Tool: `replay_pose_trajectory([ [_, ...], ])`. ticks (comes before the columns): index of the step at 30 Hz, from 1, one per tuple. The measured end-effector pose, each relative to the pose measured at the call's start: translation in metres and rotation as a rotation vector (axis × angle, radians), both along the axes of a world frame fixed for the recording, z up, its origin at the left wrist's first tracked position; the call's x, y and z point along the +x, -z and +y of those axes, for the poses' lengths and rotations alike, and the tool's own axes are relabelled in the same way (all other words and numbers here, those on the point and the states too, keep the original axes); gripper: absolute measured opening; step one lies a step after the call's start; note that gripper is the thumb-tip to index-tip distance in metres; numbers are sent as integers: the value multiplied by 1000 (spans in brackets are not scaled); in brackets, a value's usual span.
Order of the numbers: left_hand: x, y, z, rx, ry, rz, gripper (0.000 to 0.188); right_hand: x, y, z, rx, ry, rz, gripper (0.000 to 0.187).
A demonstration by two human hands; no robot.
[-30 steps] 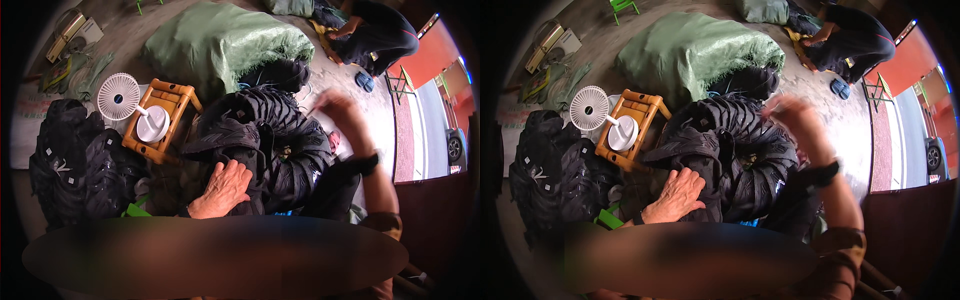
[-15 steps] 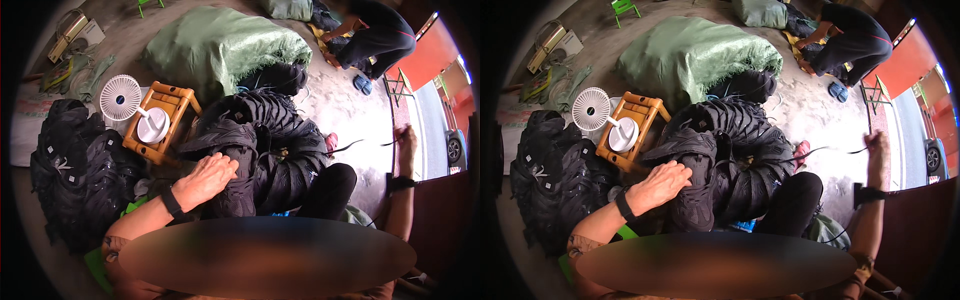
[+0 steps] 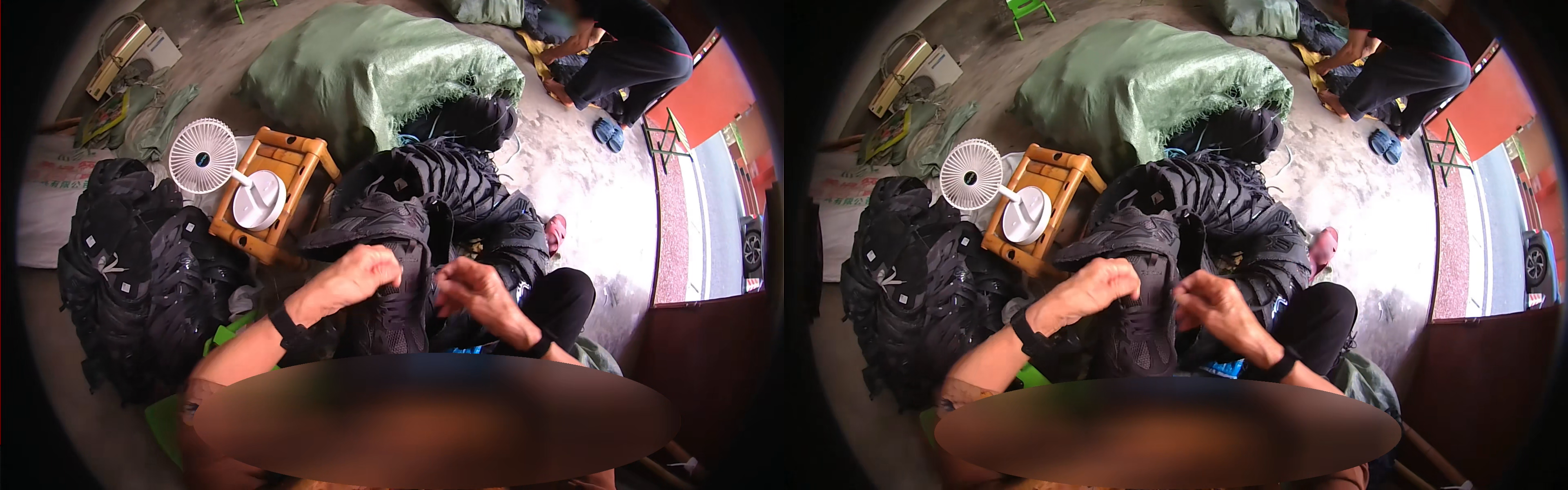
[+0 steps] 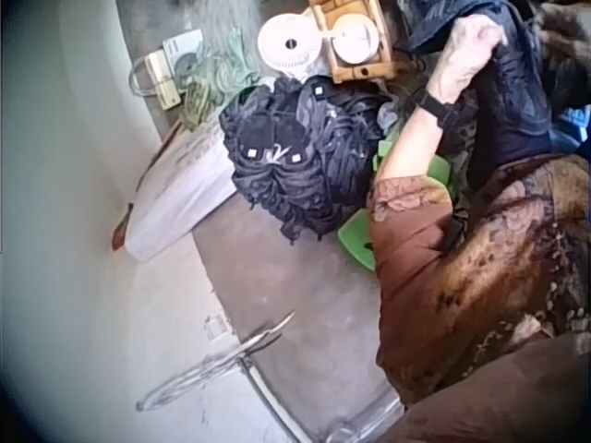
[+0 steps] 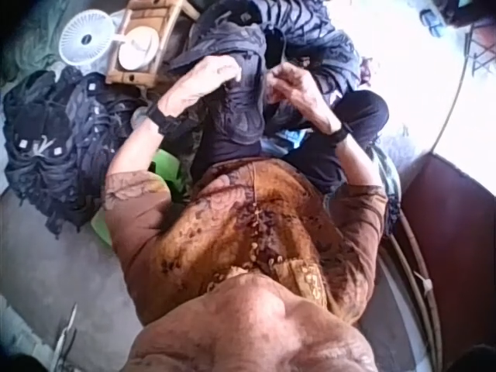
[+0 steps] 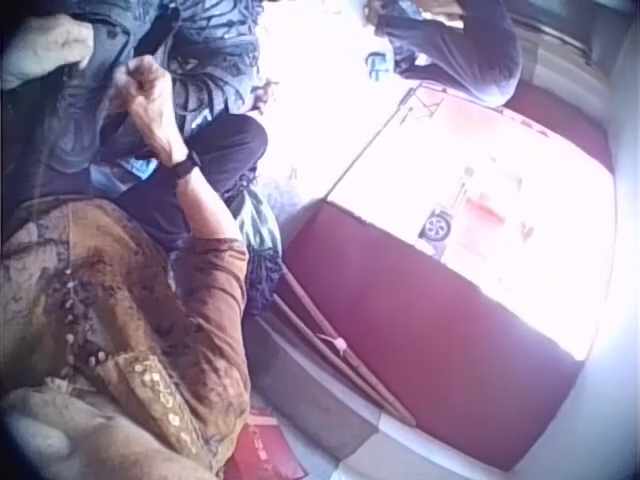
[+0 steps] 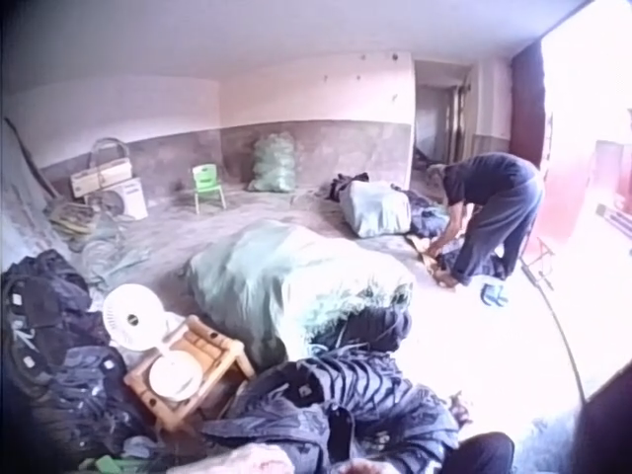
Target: Thread laces through the eyelets of a black athletic shoe.
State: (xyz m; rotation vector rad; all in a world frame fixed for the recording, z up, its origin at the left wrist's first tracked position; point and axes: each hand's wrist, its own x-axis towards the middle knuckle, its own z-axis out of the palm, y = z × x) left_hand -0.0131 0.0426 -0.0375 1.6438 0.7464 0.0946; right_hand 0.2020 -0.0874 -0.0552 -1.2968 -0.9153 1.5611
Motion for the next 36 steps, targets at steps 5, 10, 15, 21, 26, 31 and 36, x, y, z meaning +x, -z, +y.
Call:
replay_pose_trajectory([
  [5, 7, 10, -10, -36, -104, -241, 26, -52, 5, 10, -143, 49, 393, 14],
  [10, 5, 12, -7, 54, -40, -208, 21, -58, -2, 13, -180, 140, 350, 17],
  [15, -23, 21, -25, 577, 82, -178, 44, 154, -38, 21, 327, 289, 5, 24],
  [21, -11, 22, -21, 613, 152, -320, 44, 487, -185, -102, 550, 856, -1056, 25],
  [26, -21, 21, -26, 592, 54, -254, 36, 411, -113, -41, 582, 877, -18, 20],
  [31, -11, 5, -57, 989, -80, -183, 21, 247, -60, -13, 292, 556, -387, 26],
  [36, 21, 7, -71, 1146, -12, 91, 21, 72, -36, 7, -75, 193, -419, 19],
])
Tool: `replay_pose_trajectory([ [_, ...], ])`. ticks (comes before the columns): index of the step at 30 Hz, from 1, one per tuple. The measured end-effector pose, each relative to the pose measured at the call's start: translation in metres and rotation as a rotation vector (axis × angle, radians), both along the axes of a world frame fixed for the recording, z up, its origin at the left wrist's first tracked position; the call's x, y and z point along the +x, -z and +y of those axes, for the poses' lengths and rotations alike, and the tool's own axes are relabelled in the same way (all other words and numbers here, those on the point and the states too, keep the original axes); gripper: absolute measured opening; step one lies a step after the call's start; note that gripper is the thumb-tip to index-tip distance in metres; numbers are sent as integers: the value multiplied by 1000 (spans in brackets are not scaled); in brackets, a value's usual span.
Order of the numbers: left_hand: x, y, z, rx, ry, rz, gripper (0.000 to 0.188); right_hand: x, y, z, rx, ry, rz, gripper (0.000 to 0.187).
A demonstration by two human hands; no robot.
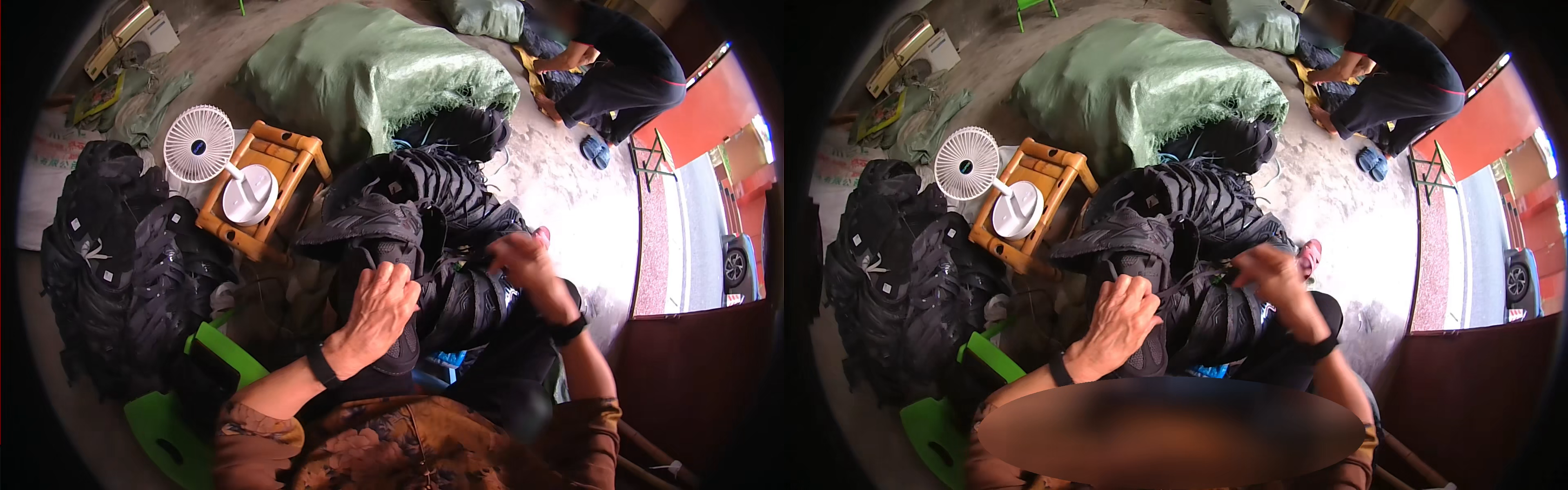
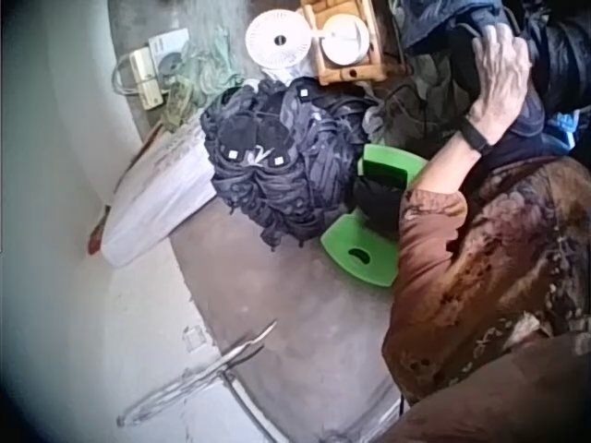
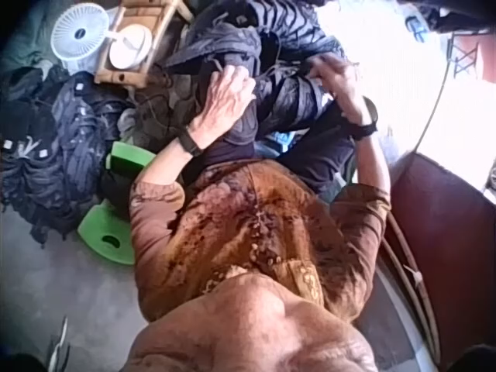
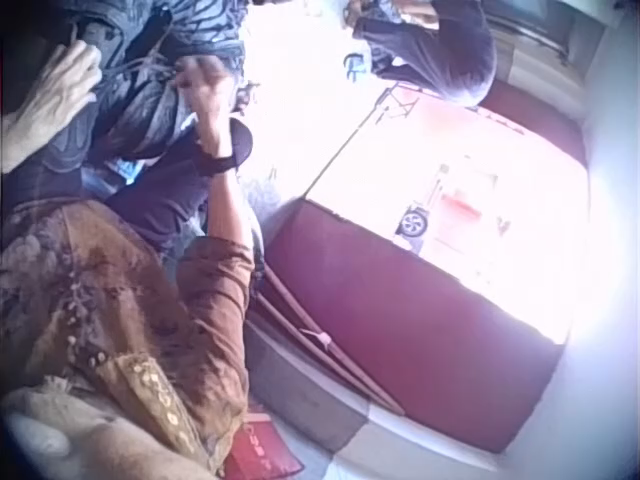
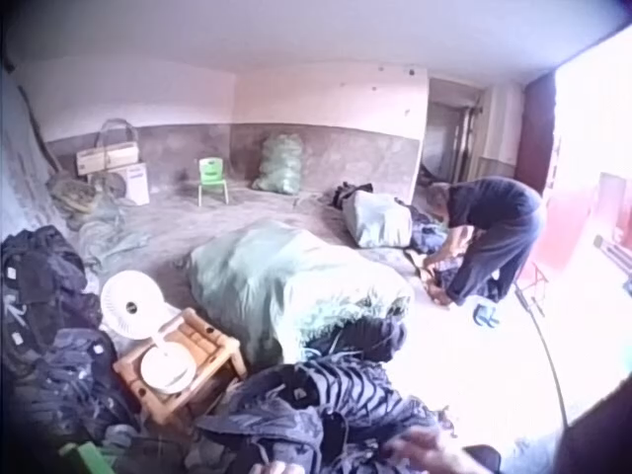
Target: Thread laces through the eyelets of a black athletic shoe.
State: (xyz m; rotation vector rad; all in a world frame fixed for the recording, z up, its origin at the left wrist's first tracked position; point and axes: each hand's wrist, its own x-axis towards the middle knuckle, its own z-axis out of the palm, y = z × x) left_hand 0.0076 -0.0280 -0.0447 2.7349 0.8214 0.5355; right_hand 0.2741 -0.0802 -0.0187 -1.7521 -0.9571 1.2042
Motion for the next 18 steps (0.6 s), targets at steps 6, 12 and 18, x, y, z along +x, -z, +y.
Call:
replay_pose_trajectory([
  [6, -3, 6, -5, 210, 118, 43, 8, -65, 53, -2, 251, -190, -152, 12],
  [12, -45, 15, -6, 219, 212, -222, 19, -71, 72, -9, 241, -146, -68, 13],
  [18, -38, -15, 12, -172, 160, -121, 32, -62, 89, -11, 68, -274, -70, 16],
])
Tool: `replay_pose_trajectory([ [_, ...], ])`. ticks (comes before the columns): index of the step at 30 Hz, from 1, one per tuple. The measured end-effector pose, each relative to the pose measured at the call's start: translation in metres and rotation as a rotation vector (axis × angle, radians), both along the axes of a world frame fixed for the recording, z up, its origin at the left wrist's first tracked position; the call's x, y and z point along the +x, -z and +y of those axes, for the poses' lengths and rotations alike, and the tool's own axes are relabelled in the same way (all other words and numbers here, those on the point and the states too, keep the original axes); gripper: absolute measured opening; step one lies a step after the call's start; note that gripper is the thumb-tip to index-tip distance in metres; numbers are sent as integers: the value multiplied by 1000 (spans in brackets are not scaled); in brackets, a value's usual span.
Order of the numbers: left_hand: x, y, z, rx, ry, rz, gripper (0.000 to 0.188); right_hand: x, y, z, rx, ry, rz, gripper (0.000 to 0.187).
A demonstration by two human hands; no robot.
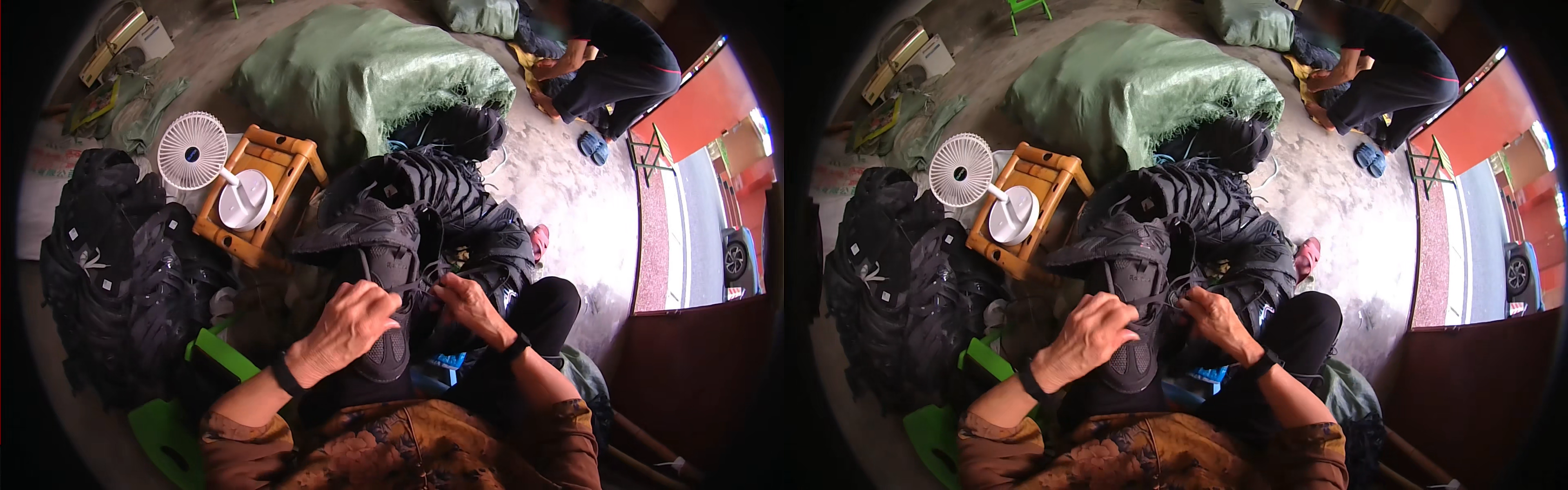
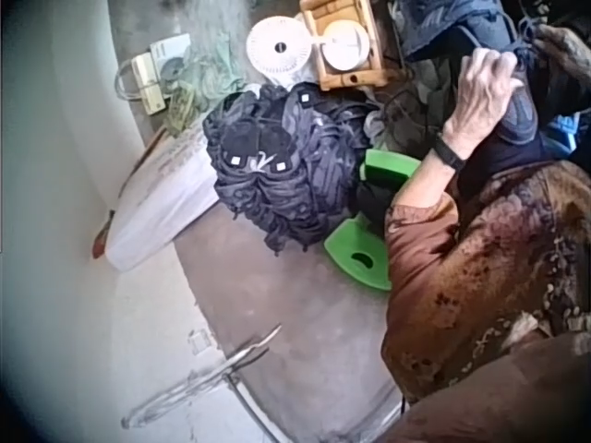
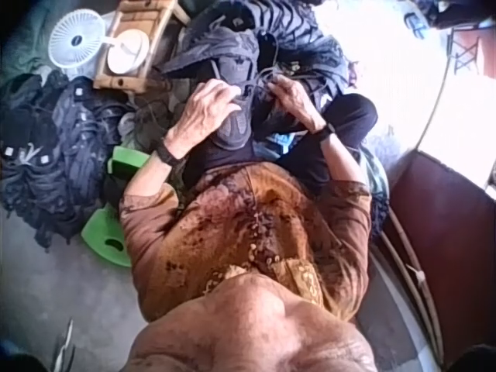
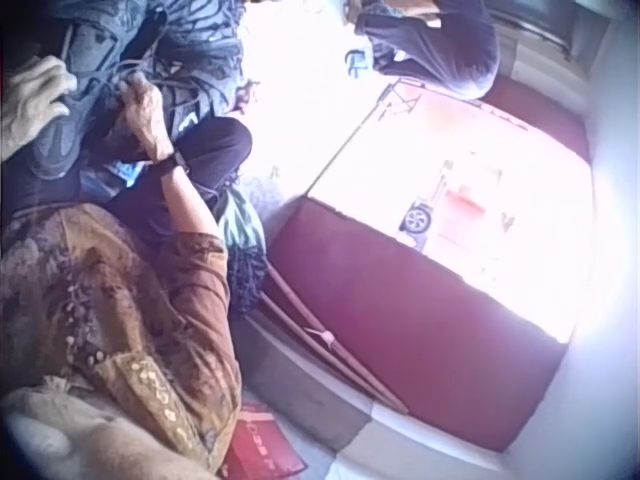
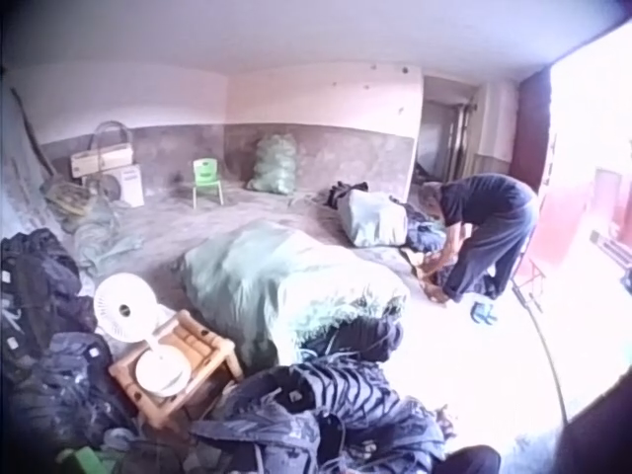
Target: Thread laces through the eyelets of a black athletic shoe.
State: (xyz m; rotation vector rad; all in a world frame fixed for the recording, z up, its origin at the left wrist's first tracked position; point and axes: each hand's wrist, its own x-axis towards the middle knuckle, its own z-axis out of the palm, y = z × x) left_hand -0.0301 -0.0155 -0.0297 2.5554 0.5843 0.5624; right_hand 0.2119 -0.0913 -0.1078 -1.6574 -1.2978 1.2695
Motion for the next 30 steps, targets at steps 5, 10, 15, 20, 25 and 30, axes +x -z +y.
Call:
replay_pose_trajectory([
  [5, -12, 5, 30, -359, 108, -4, 35, 9, -34, -2, -113, -8, 303, 23],
  [10, -6, 7, 32, -272, 75, 55, 38, 14, -48, -3, -96, 3, 367, 27],
  [15, 0, 22, 15, -190, 18, -19, 47, 7, -58, -1, -90, 21, 389, 28],
  [20, 27, 35, -5, -29, -156, -180, 51, -19, -69, 11, -62, 79, 519, 26],
  [25, 54, 49, -22, 165, -272, 12, 58, -48, -104, 26, 177, 303, 555, 22],
  [30, 44, 45, -16, 31, -225, -108, 104, -25, -156, 13, 247, 271, 315, 20],
])
